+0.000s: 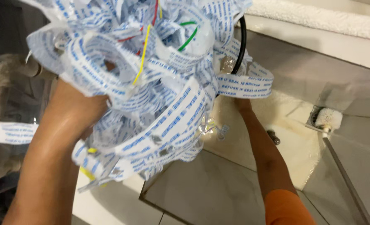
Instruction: The person uses a heat gun to shrink plastic seals around the necks of large blue water jugs. They wipe the jugs with a cloth, apply the seals, and heat them to conform. The person then gathers used seals from a sink and carries them away.
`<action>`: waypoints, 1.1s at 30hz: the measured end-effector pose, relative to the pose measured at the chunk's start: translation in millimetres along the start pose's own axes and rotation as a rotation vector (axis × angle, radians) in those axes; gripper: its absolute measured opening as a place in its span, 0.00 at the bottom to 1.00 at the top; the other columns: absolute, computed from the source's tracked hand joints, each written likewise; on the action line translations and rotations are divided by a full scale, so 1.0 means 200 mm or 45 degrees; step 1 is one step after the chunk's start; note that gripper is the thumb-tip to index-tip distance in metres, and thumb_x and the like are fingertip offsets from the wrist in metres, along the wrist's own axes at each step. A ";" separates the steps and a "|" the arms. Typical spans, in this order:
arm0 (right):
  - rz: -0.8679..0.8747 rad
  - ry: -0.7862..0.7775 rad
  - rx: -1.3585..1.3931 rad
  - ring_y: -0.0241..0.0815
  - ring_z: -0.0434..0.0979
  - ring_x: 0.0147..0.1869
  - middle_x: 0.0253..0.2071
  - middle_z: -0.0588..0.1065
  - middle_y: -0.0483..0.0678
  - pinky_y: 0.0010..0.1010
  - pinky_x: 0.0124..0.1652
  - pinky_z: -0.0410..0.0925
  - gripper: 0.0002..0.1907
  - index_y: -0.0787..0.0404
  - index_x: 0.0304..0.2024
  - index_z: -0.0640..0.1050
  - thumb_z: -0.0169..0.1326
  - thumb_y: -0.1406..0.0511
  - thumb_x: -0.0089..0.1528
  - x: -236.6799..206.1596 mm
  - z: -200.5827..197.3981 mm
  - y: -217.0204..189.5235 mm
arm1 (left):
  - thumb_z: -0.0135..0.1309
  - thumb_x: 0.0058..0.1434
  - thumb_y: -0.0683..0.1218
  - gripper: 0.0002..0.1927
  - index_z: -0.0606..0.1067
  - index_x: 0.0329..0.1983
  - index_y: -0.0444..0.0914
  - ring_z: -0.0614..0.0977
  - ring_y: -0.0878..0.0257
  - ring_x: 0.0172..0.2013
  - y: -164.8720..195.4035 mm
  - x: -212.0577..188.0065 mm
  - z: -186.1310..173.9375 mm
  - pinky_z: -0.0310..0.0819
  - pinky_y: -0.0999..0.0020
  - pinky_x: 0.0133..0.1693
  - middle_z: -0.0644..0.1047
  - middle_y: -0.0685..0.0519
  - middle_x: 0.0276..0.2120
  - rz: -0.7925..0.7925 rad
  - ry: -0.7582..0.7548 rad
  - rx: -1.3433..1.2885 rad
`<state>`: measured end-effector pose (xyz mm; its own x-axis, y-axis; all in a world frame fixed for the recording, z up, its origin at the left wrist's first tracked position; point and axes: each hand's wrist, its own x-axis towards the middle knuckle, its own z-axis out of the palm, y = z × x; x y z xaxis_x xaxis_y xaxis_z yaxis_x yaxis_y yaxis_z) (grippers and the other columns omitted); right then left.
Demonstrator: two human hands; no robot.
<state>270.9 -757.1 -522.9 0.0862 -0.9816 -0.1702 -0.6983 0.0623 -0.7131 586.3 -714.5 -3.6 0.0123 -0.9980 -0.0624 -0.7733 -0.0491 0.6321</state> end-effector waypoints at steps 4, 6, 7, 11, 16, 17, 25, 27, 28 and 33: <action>-0.001 -0.172 0.065 0.66 0.78 0.43 0.40 0.78 0.60 0.50 0.44 0.72 0.13 0.62 0.53 0.72 0.49 0.64 0.68 -0.35 -0.01 0.06 | 0.54 0.61 0.37 0.17 0.74 0.54 0.31 0.82 0.56 0.49 -0.01 0.01 0.02 0.75 0.63 0.48 0.81 0.45 0.47 0.110 0.049 -0.076; 0.055 -0.214 0.028 0.63 0.78 0.44 0.39 0.78 0.60 0.48 0.45 0.73 0.10 0.61 0.50 0.72 0.51 0.62 0.70 -0.56 0.02 0.05 | 0.53 0.62 0.35 0.16 0.73 0.54 0.29 0.81 0.54 0.50 -0.01 0.03 0.03 0.74 0.62 0.49 0.80 0.42 0.48 0.277 0.076 -0.019; 0.067 -0.228 0.009 0.63 0.78 0.44 0.39 0.78 0.60 0.48 0.45 0.73 0.10 0.61 0.50 0.72 0.51 0.62 0.70 -0.64 0.03 0.04 | 0.53 0.64 0.34 0.14 0.73 0.53 0.28 0.81 0.53 0.50 0.00 0.04 0.03 0.75 0.60 0.49 0.80 0.41 0.47 0.342 0.080 0.056; -0.050 -0.278 0.186 0.62 0.78 0.44 0.39 0.78 0.60 0.47 0.45 0.73 0.10 0.62 0.49 0.72 0.51 0.62 0.70 -0.79 0.19 -0.15 | 0.52 0.63 0.36 0.10 0.76 0.48 0.31 0.84 0.61 0.45 0.04 0.06 0.06 0.76 0.64 0.45 0.82 0.45 0.43 0.189 0.068 -0.138; -0.200 -0.366 0.363 0.61 0.78 0.44 0.39 0.78 0.59 0.47 0.44 0.73 0.10 0.62 0.49 0.72 0.52 0.63 0.70 -0.58 0.41 -0.51 | 0.55 0.65 0.38 0.08 0.77 0.46 0.32 0.84 0.63 0.41 0.11 0.05 0.08 0.78 0.67 0.42 0.84 0.47 0.40 0.241 0.075 -0.403; -0.192 -0.375 0.369 0.61 0.78 0.44 0.39 0.78 0.59 0.47 0.44 0.73 0.10 0.62 0.49 0.72 0.52 0.63 0.69 -0.56 0.42 -0.55 | 0.55 0.64 0.38 0.08 0.77 0.45 0.32 0.85 0.64 0.40 0.12 0.05 0.08 0.78 0.68 0.41 0.84 0.48 0.39 0.259 0.078 -0.385; -0.123 -0.300 0.414 0.59 0.78 0.43 0.39 0.78 0.58 0.45 0.44 0.73 0.09 0.62 0.48 0.73 0.52 0.63 0.69 -0.63 0.46 -0.69 | 0.55 0.64 0.42 0.08 0.78 0.43 0.32 0.86 0.65 0.37 0.08 0.07 0.10 0.78 0.68 0.39 0.84 0.49 0.36 0.161 0.122 -0.352; -0.128 -0.302 0.433 0.59 0.78 0.43 0.39 0.78 0.58 0.45 0.44 0.73 0.09 0.62 0.47 0.73 0.52 0.63 0.69 -0.68 0.47 -0.70 | 0.56 0.64 0.42 0.08 0.78 0.43 0.32 0.86 0.64 0.38 0.04 0.07 0.11 0.78 0.68 0.39 0.84 0.48 0.36 0.187 0.127 -0.361; -0.136 -0.315 0.446 0.59 0.78 0.43 0.39 0.78 0.58 0.45 0.44 0.73 0.09 0.62 0.47 0.73 0.52 0.63 0.69 -0.70 0.48 -0.71 | 0.56 0.64 0.42 0.08 0.78 0.43 0.32 0.87 0.63 0.38 0.03 0.08 0.13 0.78 0.68 0.39 0.84 0.48 0.36 0.190 0.128 -0.359; -0.175 -0.385 0.476 0.58 0.78 0.43 0.38 0.78 0.58 0.44 0.43 0.73 0.08 0.62 0.47 0.73 0.52 0.64 0.69 -0.77 0.50 -0.75 | 0.60 0.64 0.40 0.09 0.79 0.46 0.31 0.88 0.57 0.41 0.00 0.12 0.16 0.80 0.64 0.42 0.85 0.45 0.38 0.272 0.189 -0.275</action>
<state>432.7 -596.8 -457.7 0.4000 -0.8927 -0.2077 -0.3683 0.0510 -0.9283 566.5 -736.7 -29.8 -0.0307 -0.9809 0.1922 -0.6167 0.1699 0.7687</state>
